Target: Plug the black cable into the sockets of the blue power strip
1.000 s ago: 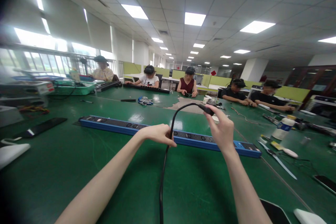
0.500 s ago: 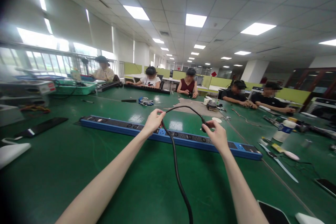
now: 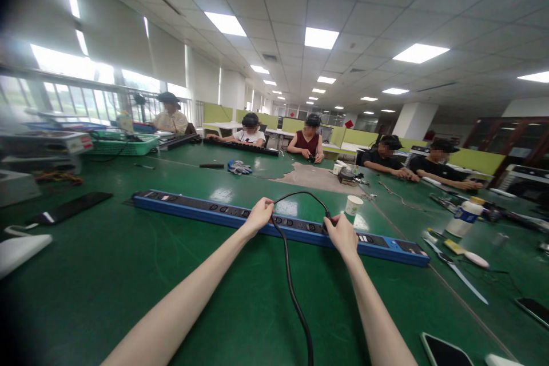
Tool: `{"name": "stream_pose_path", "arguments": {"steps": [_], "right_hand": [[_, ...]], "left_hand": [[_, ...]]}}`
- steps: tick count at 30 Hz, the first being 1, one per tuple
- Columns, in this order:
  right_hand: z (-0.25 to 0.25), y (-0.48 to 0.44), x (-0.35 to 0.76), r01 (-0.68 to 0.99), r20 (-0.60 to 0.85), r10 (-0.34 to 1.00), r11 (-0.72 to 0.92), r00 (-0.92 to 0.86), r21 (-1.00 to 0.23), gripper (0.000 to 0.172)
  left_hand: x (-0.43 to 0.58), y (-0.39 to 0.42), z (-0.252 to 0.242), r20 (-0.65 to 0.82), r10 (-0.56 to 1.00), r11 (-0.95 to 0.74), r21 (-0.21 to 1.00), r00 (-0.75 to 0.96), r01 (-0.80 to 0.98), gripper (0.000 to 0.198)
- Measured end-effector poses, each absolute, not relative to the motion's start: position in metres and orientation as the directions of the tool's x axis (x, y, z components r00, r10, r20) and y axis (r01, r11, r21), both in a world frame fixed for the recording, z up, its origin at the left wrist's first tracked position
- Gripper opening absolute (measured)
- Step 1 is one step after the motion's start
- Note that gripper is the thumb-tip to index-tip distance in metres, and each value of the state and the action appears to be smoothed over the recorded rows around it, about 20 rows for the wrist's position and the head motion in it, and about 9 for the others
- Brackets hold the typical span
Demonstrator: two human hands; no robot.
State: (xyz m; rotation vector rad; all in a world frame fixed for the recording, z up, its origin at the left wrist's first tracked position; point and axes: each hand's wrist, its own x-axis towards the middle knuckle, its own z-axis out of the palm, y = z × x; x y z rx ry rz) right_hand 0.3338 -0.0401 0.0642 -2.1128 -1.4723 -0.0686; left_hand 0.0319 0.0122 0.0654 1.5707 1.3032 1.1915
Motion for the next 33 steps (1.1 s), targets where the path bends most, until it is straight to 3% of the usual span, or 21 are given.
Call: {"name": "stream_pose_path", "arguments": {"steps": [8, 15, 25, 33], "right_hand": [[0.084, -0.033, 0.33, 0.928, 0.212, 0.918, -0.285, 0.337, -0.24, 0.038], [0.079, -0.03, 0.324, 0.94, 0.248, 0.918, -0.258, 0.31, -0.222, 0.038], [0.079, -0.023, 0.306, 0.942, 0.271, 0.904, -0.303, 0.332, -0.142, 0.039], [0.084, -0.012, 0.305, 0.894, 0.141, 0.892, -0.398, 0.43, -0.207, 0.048]], "left_hand": [[0.025, -0.002, 0.053, 0.383, 0.923, -0.349, 0.782, 0.042, 0.516, 0.022], [0.018, -0.014, 0.026, 0.623, 0.778, -0.454, 0.462, 0.085, 0.762, 0.033], [0.021, -0.011, 0.017, 0.607, 0.787, -0.425, 0.404, 0.11, 0.81, 0.038], [0.023, 0.001, 0.003, 0.696, 0.71, -0.428, 0.309, 0.105, 0.849, 0.03]]}}
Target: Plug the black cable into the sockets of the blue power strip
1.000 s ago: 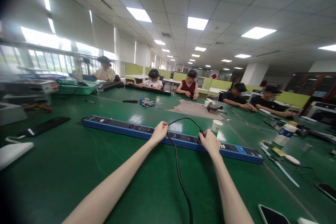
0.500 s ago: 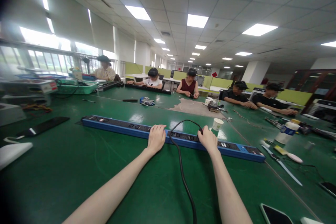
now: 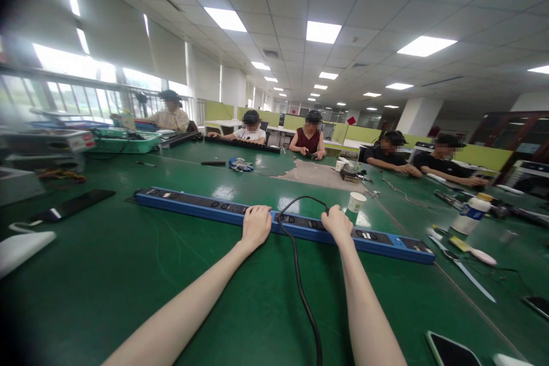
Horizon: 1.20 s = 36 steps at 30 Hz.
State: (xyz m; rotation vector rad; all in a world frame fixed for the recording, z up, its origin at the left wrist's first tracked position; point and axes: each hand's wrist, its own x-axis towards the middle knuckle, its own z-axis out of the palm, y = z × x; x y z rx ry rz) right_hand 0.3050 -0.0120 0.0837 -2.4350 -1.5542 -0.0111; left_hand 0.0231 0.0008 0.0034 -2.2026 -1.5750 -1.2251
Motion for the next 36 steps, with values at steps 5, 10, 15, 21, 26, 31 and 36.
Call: {"name": "stream_pose_path", "arguments": {"steps": [5, 10, 15, 21, 26, 31, 36], "right_hand": [[0.089, -0.007, 0.308, 0.896, 0.106, 0.899, -0.399, 0.424, -0.197, 0.055], [0.096, -0.01, 0.321, 0.928, 0.043, 0.941, -0.323, 0.336, -0.184, 0.046], [0.091, -0.011, 0.319, 0.94, 0.046, 0.95, -0.299, 0.31, -0.164, 0.046], [0.083, -0.001, 0.313, 0.941, 0.038, 0.945, -0.319, 0.325, -0.111, 0.049], [0.083, 0.005, 0.315, 0.935, 0.022, 0.94, -0.336, 0.34, -0.111, 0.049], [0.083, 0.011, 0.313, 0.927, 0.016, 0.931, -0.361, 0.364, -0.103, 0.047], [0.079, 0.001, 0.313, 0.927, 0.04, 0.932, -0.353, 0.36, -0.124, 0.046]], "left_hand": [[0.023, 0.003, 0.001, 0.705, 0.701, -0.424, 0.294, 0.105, 0.857, 0.029], [0.023, 0.004, 0.0, 0.702, 0.704, -0.415, 0.287, 0.105, 0.863, 0.028], [0.026, 0.004, -0.001, 0.693, 0.714, -0.396, 0.287, 0.096, 0.872, 0.027], [0.028, 0.003, -0.001, 0.691, 0.716, -0.393, 0.281, 0.099, 0.876, 0.027], [0.027, 0.004, -0.002, 0.698, 0.709, -0.396, 0.277, 0.1, 0.876, 0.028], [0.027, 0.004, -0.003, 0.704, 0.703, -0.394, 0.264, 0.104, 0.88, 0.028], [0.027, 0.002, -0.001, 0.699, 0.708, -0.385, 0.26, 0.102, 0.885, 0.028]]}}
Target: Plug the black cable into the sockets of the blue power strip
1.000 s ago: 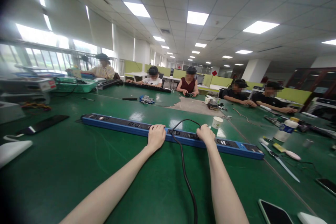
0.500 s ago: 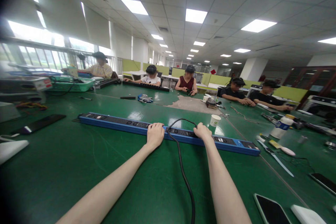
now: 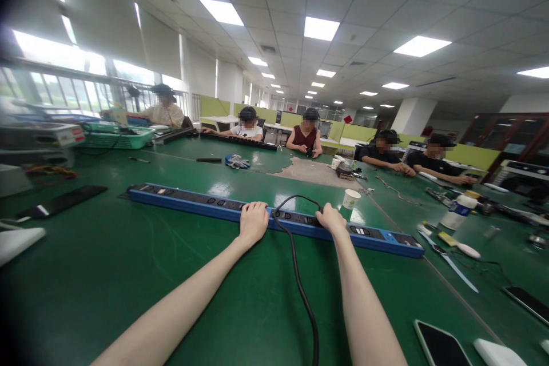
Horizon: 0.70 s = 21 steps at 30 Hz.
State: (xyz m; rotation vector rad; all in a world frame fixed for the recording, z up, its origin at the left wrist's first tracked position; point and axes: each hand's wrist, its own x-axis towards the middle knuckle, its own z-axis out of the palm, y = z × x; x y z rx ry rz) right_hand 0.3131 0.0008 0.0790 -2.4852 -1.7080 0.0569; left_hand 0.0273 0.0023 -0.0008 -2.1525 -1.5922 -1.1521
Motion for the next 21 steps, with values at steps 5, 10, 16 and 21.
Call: {"name": "stream_pose_path", "arguments": {"steps": [5, 10, 16, 21], "right_hand": [[0.073, -0.012, 0.303, 0.914, 0.144, 0.905, -0.384, 0.401, -0.134, 0.041], [0.072, -0.023, 0.291, 0.916, 0.21, 0.892, -0.382, 0.4, -0.122, 0.041], [0.131, -0.033, 0.289, 0.905, 0.398, 0.814, -0.403, 0.423, -0.136, 0.048], [0.195, -0.044, 0.315, 0.932, 0.526, 0.78, -0.199, 0.338, -0.303, 0.044]], "left_hand": [[0.028, 0.002, 0.001, 0.686, 0.721, -0.369, 0.268, 0.093, 0.89, 0.026], [0.028, 0.001, 0.002, 0.691, 0.717, -0.373, 0.266, 0.094, 0.889, 0.026], [0.028, -0.001, 0.003, 0.684, 0.724, -0.375, 0.272, 0.096, 0.886, 0.027], [0.028, 0.0, 0.002, 0.682, 0.725, -0.374, 0.274, 0.095, 0.886, 0.028]]}}
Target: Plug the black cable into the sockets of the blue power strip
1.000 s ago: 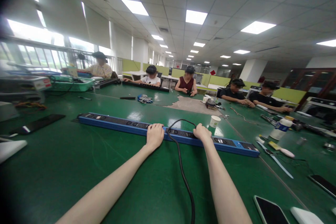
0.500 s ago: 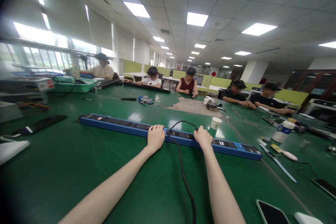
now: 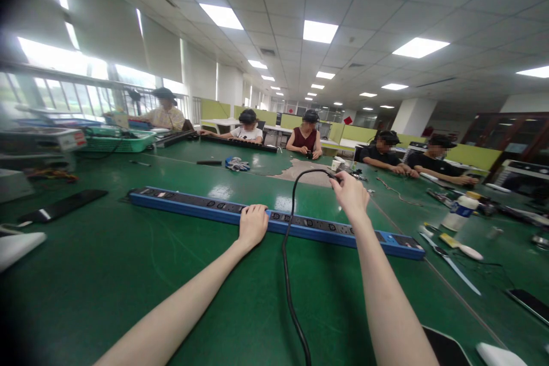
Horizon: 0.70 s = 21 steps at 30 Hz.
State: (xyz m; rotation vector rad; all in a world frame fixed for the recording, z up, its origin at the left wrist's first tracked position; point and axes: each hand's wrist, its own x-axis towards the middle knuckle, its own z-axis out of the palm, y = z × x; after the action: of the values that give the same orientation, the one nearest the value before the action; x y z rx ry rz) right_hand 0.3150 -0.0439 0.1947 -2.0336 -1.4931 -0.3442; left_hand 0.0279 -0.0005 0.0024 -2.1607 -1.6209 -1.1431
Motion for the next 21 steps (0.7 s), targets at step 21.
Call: {"name": "stream_pose_path", "arguments": {"steps": [21], "right_hand": [[0.108, -0.079, 0.401, 0.928, 0.135, 0.928, -0.318, 0.347, -0.194, 0.032]], "left_hand": [[0.028, 0.0, 0.0, 0.693, 0.714, -0.37, 0.26, 0.094, 0.892, 0.028]]}}
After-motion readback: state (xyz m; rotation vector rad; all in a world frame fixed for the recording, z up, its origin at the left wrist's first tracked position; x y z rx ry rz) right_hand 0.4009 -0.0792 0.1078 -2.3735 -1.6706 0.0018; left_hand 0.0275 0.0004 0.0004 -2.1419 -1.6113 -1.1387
